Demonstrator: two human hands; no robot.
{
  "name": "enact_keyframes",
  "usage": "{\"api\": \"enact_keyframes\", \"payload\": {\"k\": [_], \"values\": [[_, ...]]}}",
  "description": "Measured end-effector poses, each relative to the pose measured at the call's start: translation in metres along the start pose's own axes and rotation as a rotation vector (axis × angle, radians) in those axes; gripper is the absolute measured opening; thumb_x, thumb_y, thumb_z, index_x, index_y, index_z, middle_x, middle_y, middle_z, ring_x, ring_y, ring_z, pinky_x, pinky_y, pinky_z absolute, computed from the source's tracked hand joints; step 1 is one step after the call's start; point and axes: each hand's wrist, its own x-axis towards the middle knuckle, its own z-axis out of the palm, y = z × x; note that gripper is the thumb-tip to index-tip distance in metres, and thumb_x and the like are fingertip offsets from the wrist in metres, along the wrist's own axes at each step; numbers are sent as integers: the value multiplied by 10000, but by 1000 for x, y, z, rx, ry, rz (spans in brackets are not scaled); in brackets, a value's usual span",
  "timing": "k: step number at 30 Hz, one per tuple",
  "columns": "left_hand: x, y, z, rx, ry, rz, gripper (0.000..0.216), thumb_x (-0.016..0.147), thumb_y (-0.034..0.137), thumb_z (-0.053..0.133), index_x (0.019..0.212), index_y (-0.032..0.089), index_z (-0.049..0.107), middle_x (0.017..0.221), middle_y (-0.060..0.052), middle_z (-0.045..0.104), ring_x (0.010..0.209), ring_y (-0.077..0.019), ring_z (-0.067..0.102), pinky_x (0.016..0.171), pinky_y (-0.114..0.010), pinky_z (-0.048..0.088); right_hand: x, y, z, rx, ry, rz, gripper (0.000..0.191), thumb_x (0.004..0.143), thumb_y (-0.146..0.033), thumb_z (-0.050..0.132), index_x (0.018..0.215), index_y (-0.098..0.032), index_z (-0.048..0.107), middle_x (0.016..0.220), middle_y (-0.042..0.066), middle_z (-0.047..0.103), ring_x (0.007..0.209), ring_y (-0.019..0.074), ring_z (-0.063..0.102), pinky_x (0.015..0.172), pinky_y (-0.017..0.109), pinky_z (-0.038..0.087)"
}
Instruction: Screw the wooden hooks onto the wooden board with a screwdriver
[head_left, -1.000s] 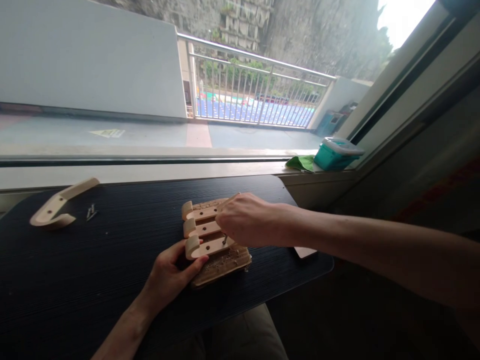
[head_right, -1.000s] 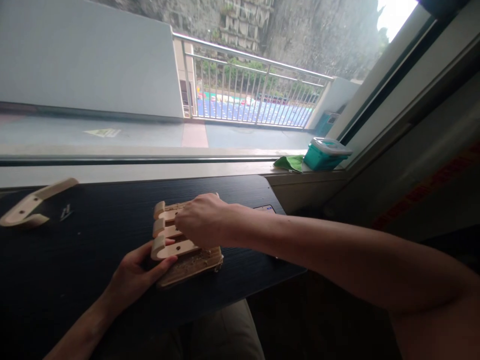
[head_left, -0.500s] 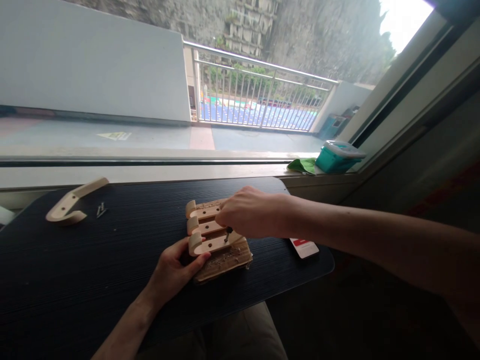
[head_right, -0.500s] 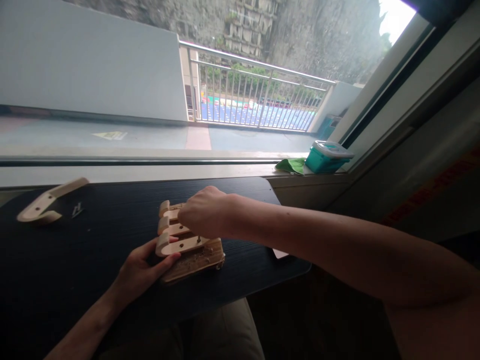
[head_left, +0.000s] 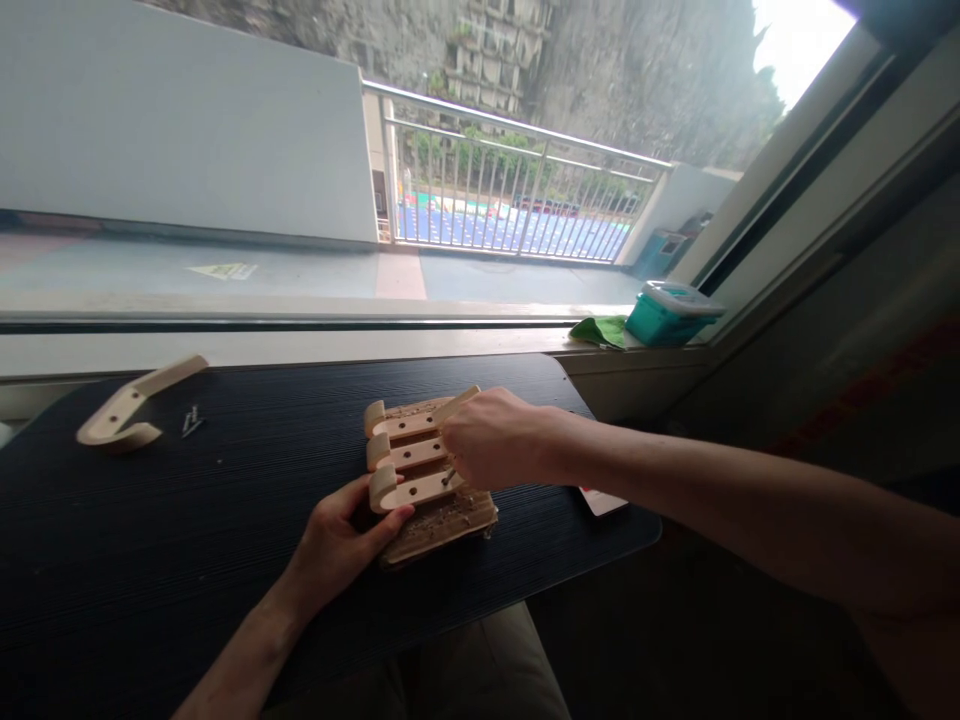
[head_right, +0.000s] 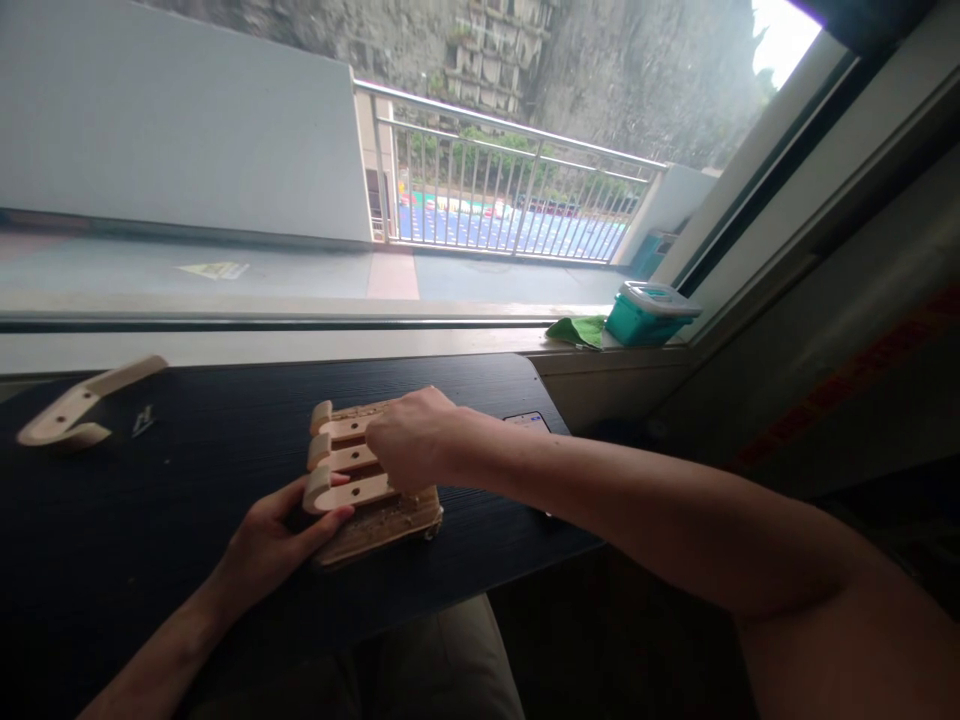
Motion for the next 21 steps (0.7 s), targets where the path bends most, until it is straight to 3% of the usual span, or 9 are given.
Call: {"api": "enact_keyframes", "payload": {"k": [6,9,13,18,21], "values": [[0,4,0,3,6,4,359,726,425,638,977,171,673,927,-35,741,818,-206,692,713,-256,571,-9,-7,-22,-67,-104,78,227,777,-265,576,952,-141,648,941,104,674,842,227,620,608,298,434],[1,4,0,3,4,7,357,726,423,639,977,171,674,915,-31,742,799,-200,694,699,-249,570,-14,-9,-28,-97,-93,-24,149,793,-130,533,871,-137,661,880,84,680,802,198,618,572,274,405],[2,2,0,0,4,10,331,726,407,643,957,173,678,900,-27,743,786,-195,695,682,-238,567,-11,-13,-25,-77,-106,-109,211,822,-65,467,802,-131,667,834,77,679,793,179,609,569,272,385],[1,1,-1,-11,-5,-10,340,721,420,642,950,171,674,890,-28,741,781,-197,691,678,-244,567,-2,-5,-11,-14,-6,-58,187,825,-150,472,834,-141,658,842,85,676,779,192,605,562,279,384],[1,1,0,-22,-11,-21,356,721,428,640,960,166,671,891,-31,740,790,-200,690,682,-246,567,-2,4,-8,84,-35,56,250,857,-266,427,831,-156,650,879,87,678,784,189,603,592,277,394]]}}
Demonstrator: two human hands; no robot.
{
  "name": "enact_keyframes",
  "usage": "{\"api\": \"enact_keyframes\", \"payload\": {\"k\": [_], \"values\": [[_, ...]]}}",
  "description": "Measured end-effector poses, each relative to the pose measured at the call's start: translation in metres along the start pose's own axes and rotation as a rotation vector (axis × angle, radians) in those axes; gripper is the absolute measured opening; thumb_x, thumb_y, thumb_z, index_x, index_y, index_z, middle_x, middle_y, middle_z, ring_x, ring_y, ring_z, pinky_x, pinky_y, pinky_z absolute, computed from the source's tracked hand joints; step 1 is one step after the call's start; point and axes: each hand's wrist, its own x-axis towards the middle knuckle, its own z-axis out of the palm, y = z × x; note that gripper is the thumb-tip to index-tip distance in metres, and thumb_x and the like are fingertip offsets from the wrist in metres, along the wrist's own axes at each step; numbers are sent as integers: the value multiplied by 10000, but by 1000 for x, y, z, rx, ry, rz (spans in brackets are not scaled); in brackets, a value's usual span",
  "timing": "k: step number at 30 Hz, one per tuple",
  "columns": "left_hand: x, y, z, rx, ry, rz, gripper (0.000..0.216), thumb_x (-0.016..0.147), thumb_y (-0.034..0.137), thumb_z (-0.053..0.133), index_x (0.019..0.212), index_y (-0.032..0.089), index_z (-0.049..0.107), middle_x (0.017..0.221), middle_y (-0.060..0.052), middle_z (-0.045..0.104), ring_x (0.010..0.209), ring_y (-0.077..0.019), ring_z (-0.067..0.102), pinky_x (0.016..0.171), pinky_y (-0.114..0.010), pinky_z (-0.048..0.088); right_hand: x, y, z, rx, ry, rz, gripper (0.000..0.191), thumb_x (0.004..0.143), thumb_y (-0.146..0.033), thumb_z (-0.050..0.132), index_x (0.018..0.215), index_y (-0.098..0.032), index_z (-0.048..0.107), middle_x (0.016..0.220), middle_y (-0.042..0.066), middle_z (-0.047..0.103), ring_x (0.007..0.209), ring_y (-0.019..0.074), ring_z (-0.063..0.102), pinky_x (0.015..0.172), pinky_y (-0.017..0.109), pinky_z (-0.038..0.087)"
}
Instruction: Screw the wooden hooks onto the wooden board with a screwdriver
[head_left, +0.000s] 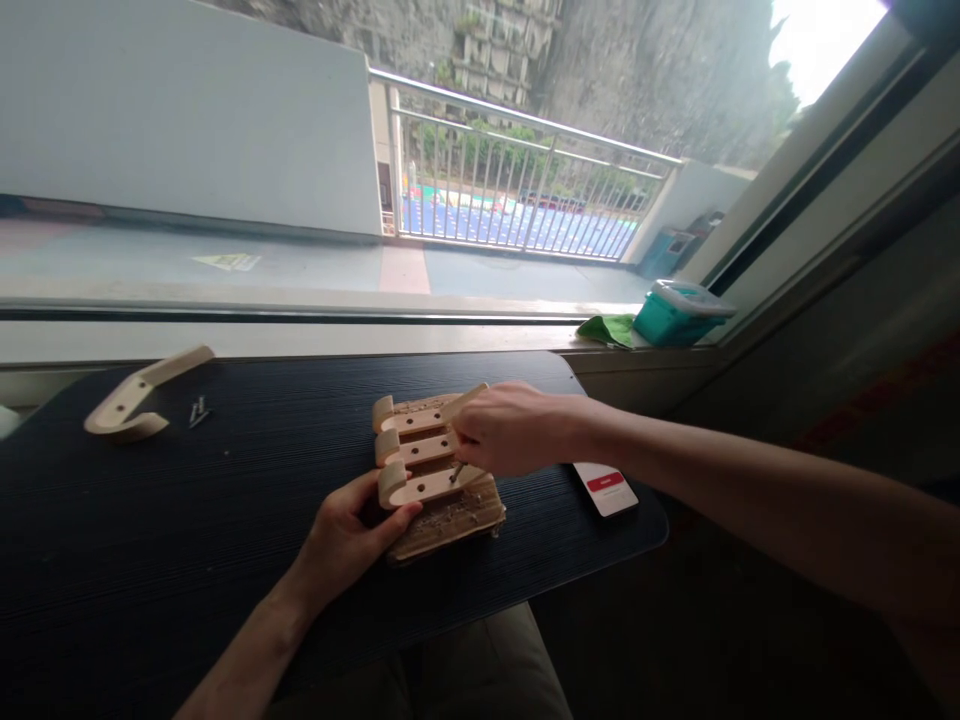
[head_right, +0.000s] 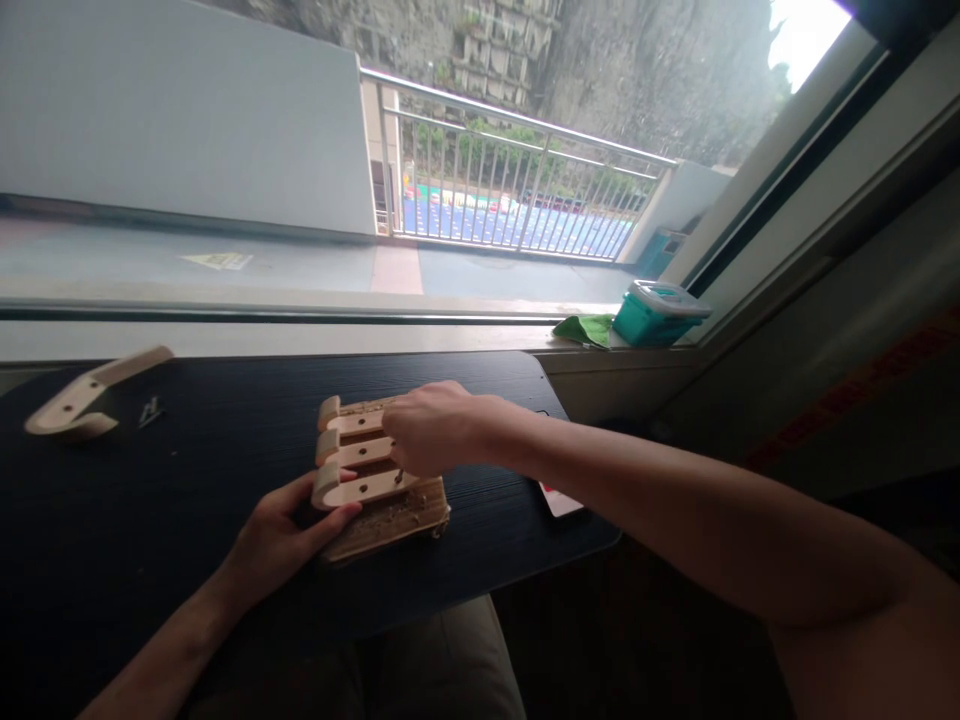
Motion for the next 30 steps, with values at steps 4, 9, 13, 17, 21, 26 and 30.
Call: {"api": "enact_keyframes", "payload": {"k": [4,9,13,17,21,26,30], "values": [[0,1,1,-23,-6,9,350,727,427,637,963,171,670,896,-29,740,793,-197,690,682,-241,564,-3,2,-6,55,-42,60,271,858,-301,410,902,-165,641,956,87,676,823,189,602,623,275,406],[0,2,0,-6,-1,19,351,726,423,643,965,166,666,913,-31,737,817,-198,686,717,-246,562,-9,-12,-16,-117,-21,-9,200,815,-198,519,983,-153,617,936,77,676,798,197,617,596,279,406],[0,2,0,0,-1,21,348,731,418,640,971,168,668,907,-33,738,799,-201,690,698,-252,568,-14,-19,-19,-219,-14,-176,200,856,-70,452,885,-141,637,910,69,666,823,178,613,606,276,406],[1,-2,0,-2,-1,38,334,731,399,651,981,179,669,919,-23,739,815,-200,693,698,-237,566,-9,-18,-9,-240,-10,-225,233,855,-34,432,823,-127,643,891,69,663,845,168,606,644,277,410],[0,-7,1,13,6,29,363,728,403,660,1005,168,657,935,-28,736,825,-197,692,708,-228,563,2,-13,2,-217,55,-188,213,831,-43,456,766,-124,641,828,79,666,785,177,610,594,279,404],[0,-8,1,16,-4,19,387,732,420,654,1021,162,650,970,-33,730,870,-203,686,759,-241,558,6,-8,3,-108,-47,-31,155,818,-165,508,801,-147,660,743,76,674,768,204,625,564,268,407],[0,-4,0,32,7,25,389,724,435,654,1000,162,658,949,-30,733,856,-211,688,753,-251,561,4,-10,-2,-51,-1,37,213,826,-212,477,886,-147,671,846,105,691,805,214,630,596,280,425]]}}
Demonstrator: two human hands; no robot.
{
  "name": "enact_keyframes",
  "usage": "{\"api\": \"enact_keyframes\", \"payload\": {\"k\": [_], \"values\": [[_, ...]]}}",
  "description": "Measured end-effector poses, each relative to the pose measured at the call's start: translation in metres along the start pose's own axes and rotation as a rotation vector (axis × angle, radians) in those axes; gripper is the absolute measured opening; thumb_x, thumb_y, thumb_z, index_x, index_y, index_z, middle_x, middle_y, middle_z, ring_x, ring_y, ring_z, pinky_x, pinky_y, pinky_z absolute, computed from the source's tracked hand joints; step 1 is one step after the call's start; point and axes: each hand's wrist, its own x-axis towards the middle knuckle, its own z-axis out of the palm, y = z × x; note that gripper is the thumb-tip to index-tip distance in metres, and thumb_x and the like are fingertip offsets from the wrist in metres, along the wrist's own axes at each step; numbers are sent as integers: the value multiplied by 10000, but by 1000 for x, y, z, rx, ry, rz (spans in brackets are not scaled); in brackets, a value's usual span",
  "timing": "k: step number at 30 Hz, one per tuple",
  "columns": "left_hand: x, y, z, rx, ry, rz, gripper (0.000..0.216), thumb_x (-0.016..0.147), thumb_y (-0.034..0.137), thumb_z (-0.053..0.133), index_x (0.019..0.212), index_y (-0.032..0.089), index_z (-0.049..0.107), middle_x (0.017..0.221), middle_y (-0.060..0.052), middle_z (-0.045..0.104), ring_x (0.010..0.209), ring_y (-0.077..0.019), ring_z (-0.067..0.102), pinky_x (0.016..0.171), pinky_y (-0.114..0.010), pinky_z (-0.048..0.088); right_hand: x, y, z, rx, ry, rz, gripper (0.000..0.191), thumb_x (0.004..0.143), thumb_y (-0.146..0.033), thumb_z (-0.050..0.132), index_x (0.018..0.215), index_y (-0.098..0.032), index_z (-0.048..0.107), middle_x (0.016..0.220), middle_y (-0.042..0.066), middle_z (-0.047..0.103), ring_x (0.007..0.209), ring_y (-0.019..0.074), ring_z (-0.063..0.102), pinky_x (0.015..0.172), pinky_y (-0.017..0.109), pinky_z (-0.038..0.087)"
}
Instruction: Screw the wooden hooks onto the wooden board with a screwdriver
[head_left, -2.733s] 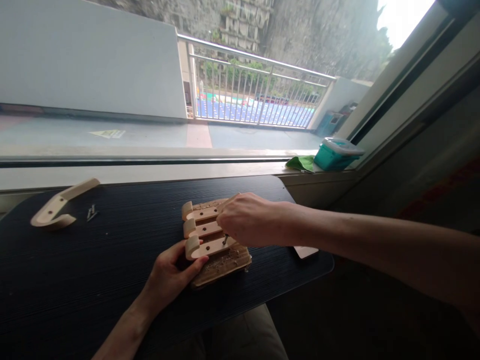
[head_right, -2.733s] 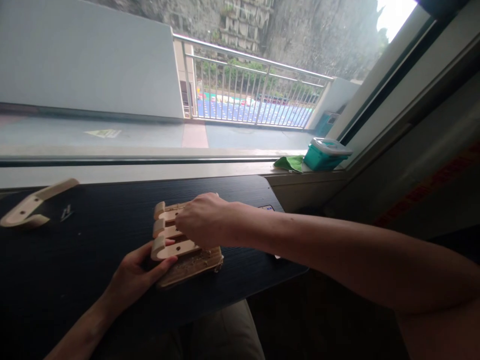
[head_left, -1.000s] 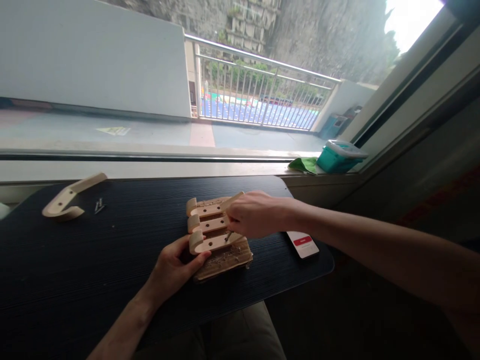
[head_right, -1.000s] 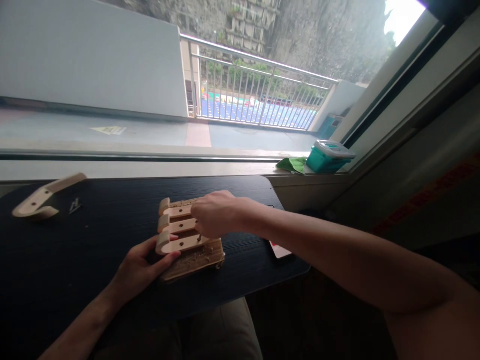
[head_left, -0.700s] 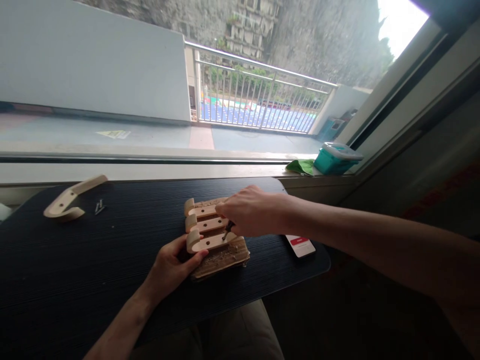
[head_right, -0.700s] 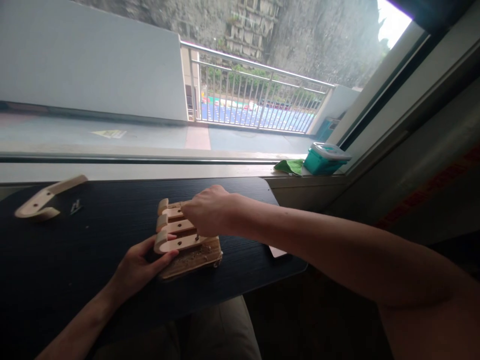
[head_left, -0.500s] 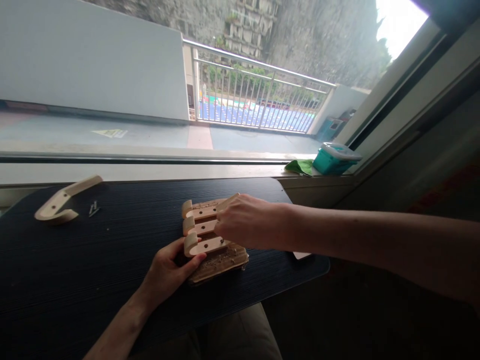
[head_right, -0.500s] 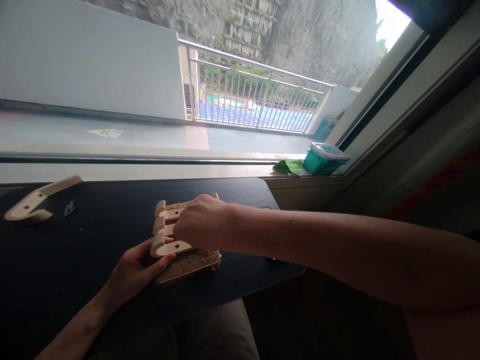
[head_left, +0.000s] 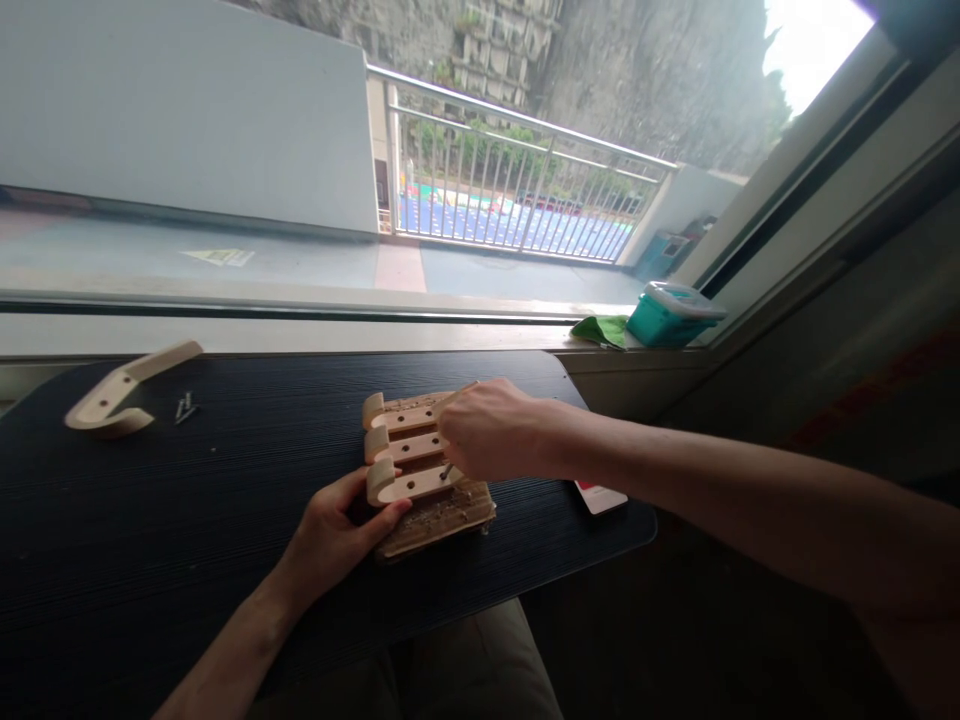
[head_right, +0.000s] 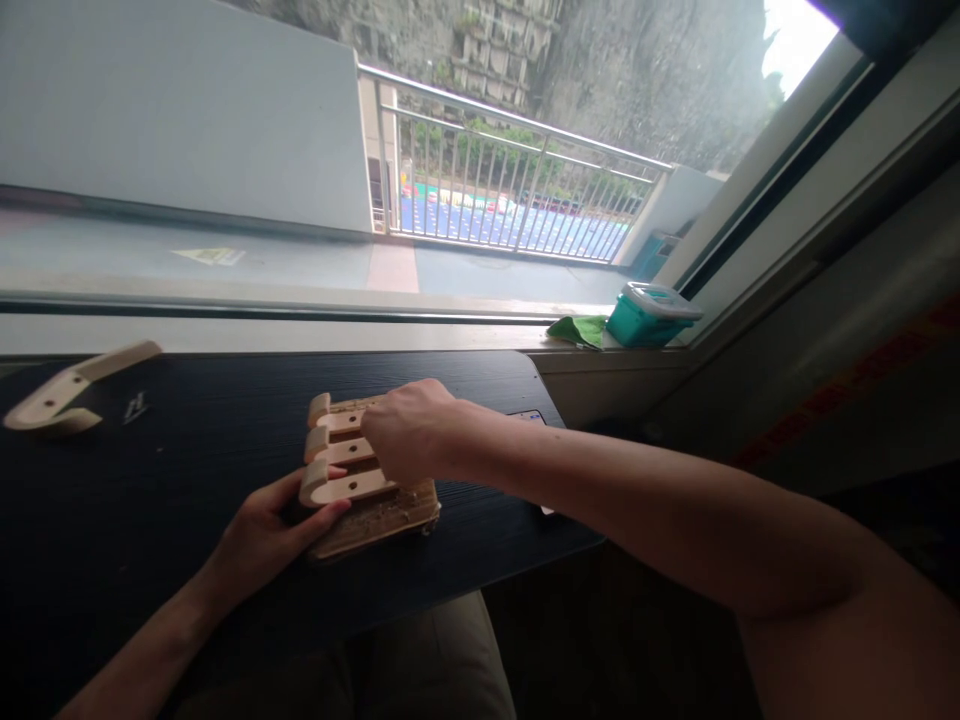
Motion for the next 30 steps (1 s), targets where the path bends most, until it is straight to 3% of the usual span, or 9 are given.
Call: {"api": "enact_keyframes", "payload": {"k": [6,10,14,21,26,30], "values": [[-1,3,-1,-23,-15,-2,373,740,422,642,1001,156,652,927,-26,734,833,-197,689,725,-232,559,-15,-6,-22,-53,-11,32,232,798,-275,551,969,-151,646,854,101,688,808,217,618,622,290,412],[0,1,0,-25,-3,-3,375,730,418,652,994,151,652,915,-26,733,819,-194,689,720,-231,559,-23,-5,-25,-124,-10,-116,147,821,-123,518,884,-150,648,858,71,675,803,183,607,575,261,363],[1,-1,0,-13,-9,-4,380,730,417,653,1005,154,651,915,-26,733,803,-192,689,699,-230,561,-18,-3,-13,-117,29,-221,198,849,-58,464,835,-133,646,870,66,663,809,165,595,566,263,345],[0,-3,-1,-5,-14,-9,392,733,426,650,1017,157,648,970,-40,728,859,-207,684,747,-253,559,-2,3,1,-89,55,-156,180,845,-130,480,784,-134,650,747,74,671,721,181,609,524,260,321],[-1,-1,-1,7,-15,1,386,735,431,642,1002,152,651,948,-42,729,837,-204,685,734,-252,558,-4,3,-8,-8,31,14,303,903,-205,379,833,-146,668,813,85,689,722,173,613,587,271,365],[0,3,-1,-13,-14,-18,387,731,437,641,993,153,651,916,-34,732,815,-200,687,709,-244,561,-11,0,-18,-57,-4,-9,224,869,-278,481,908,-156,665,839,83,688,756,186,610,596,271,367]]}}
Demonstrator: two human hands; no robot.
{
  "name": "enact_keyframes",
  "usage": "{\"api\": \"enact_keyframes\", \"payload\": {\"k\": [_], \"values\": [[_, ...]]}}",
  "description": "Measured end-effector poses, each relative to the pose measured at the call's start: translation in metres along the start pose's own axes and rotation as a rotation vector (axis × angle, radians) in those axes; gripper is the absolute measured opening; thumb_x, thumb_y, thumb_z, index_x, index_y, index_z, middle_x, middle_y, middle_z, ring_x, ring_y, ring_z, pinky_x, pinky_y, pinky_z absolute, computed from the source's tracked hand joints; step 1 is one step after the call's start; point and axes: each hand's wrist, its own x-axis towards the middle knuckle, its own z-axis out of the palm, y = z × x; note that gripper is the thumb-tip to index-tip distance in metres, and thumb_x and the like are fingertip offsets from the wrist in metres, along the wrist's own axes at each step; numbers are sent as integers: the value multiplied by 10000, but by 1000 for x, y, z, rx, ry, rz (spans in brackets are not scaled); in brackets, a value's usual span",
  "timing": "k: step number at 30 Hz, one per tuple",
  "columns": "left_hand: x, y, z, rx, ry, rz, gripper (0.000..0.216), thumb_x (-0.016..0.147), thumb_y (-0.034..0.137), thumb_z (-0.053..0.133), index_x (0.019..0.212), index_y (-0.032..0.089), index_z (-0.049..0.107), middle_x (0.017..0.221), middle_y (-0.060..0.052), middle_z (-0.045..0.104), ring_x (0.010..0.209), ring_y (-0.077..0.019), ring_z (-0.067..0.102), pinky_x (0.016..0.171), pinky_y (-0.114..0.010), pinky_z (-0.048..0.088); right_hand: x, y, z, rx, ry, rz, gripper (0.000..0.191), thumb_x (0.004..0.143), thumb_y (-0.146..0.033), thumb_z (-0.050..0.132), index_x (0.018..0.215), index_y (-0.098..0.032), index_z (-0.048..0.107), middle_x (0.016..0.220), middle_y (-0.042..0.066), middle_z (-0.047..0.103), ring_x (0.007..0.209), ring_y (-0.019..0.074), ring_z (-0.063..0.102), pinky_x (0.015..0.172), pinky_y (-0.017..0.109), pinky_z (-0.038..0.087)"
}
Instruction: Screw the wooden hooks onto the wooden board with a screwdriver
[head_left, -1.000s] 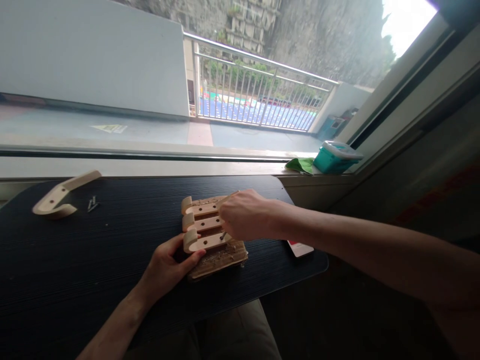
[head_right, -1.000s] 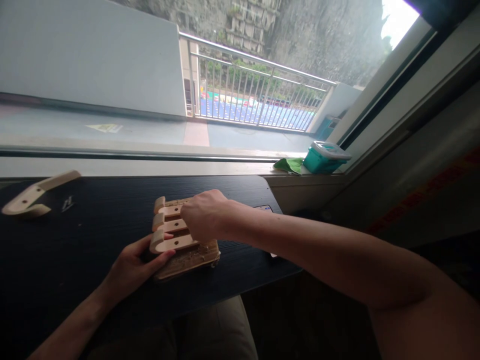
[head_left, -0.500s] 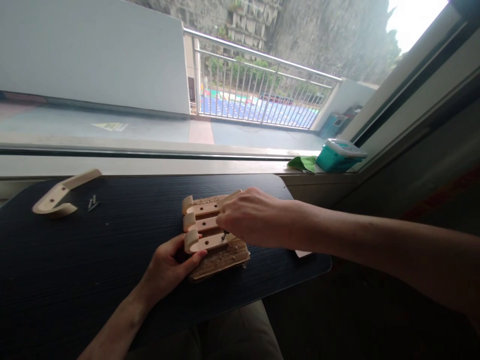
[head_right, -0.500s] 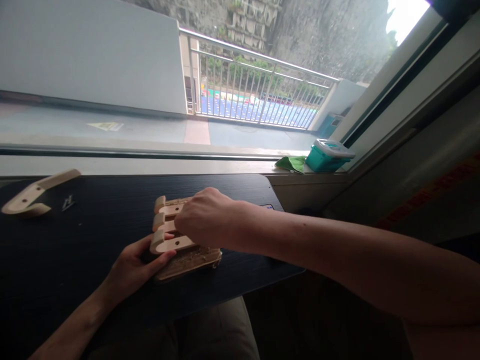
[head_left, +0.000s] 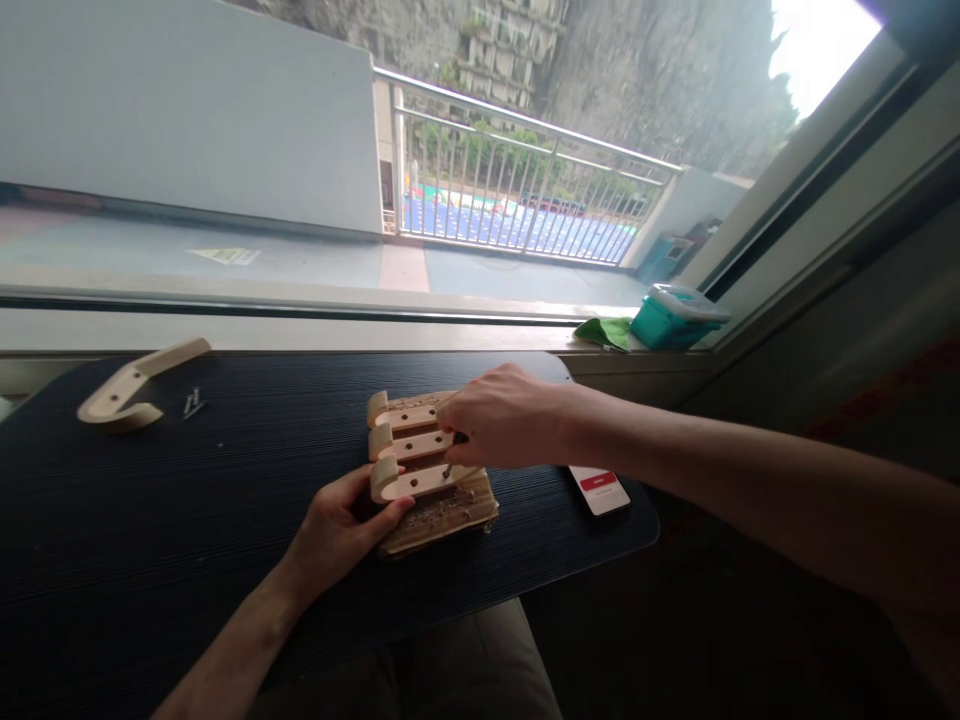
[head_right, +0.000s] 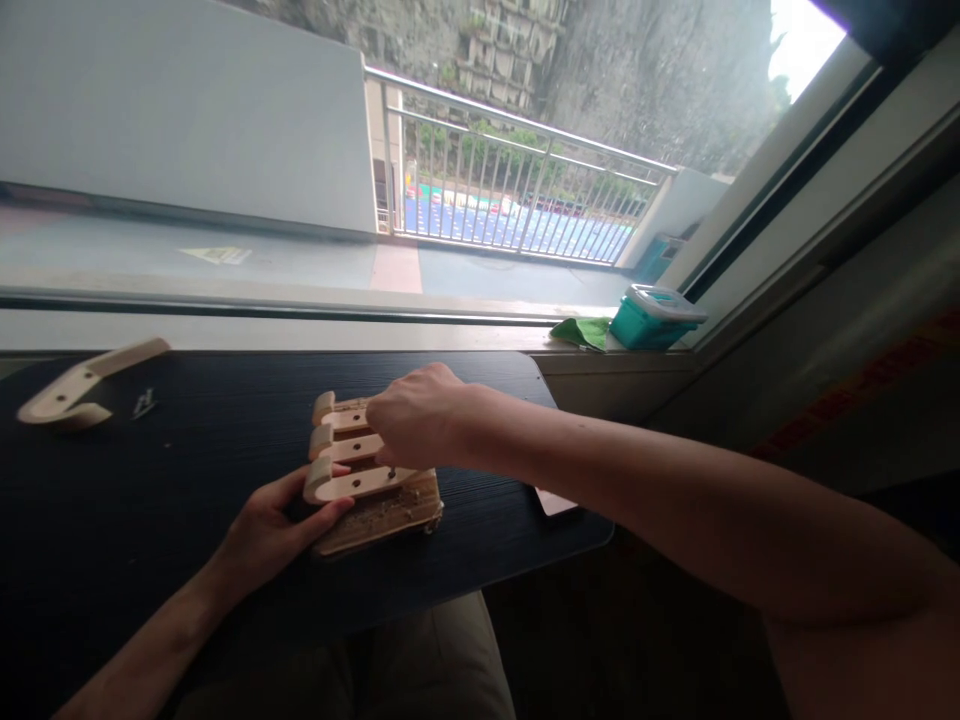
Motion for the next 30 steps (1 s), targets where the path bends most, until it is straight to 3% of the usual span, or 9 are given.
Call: {"api": "enact_keyframes", "payload": {"k": [7,12,17,22,26,30], "values": [[-1,-4,-1,-6,-3,-9,396,728,435,649,1005,152,647,944,-43,729,843,-209,684,731,-257,562,-3,-3,3,-96,2,-217,185,849,-46,477,875,-116,647,917,81,668,841,171,607,616,266,370],[0,-5,0,-1,-11,-7,379,735,432,639,998,161,650,968,-46,727,877,-223,678,748,-276,563,4,3,15,-97,-62,-82,197,808,-10,476,822,-113,644,824,67,674,748,169,611,554,260,355],[1,-2,0,8,2,-13,384,721,451,642,979,166,656,934,-38,733,847,-217,683,739,-271,566,6,5,20,-9,-49,-67,177,815,-160,498,801,-149,674,744,71,678,724,188,618,526,256,372],[1,2,0,31,23,-17,408,709,475,640,973,166,661,915,-37,737,814,-210,687,720,-264,567,5,3,15,48,-55,34,208,823,-248,494,872,-155,674,868,95,694,784,203,624,586,277,422],[0,5,-1,23,19,-11,413,718,483,628,972,160,665,901,-36,738,808,-210,690,710,-260,566,0,-1,5,-37,-5,-46,195,791,-189,554,965,-150,634,930,84,681,793,203,620,568,276,400],[0,4,-1,28,19,2,384,725,458,632,970,165,667,886,-27,739,786,-200,691,690,-246,565,1,-4,3,-63,5,-214,177,825,-72,494,877,-140,649,835,59,672,755,168,609,531,260,348]]}}
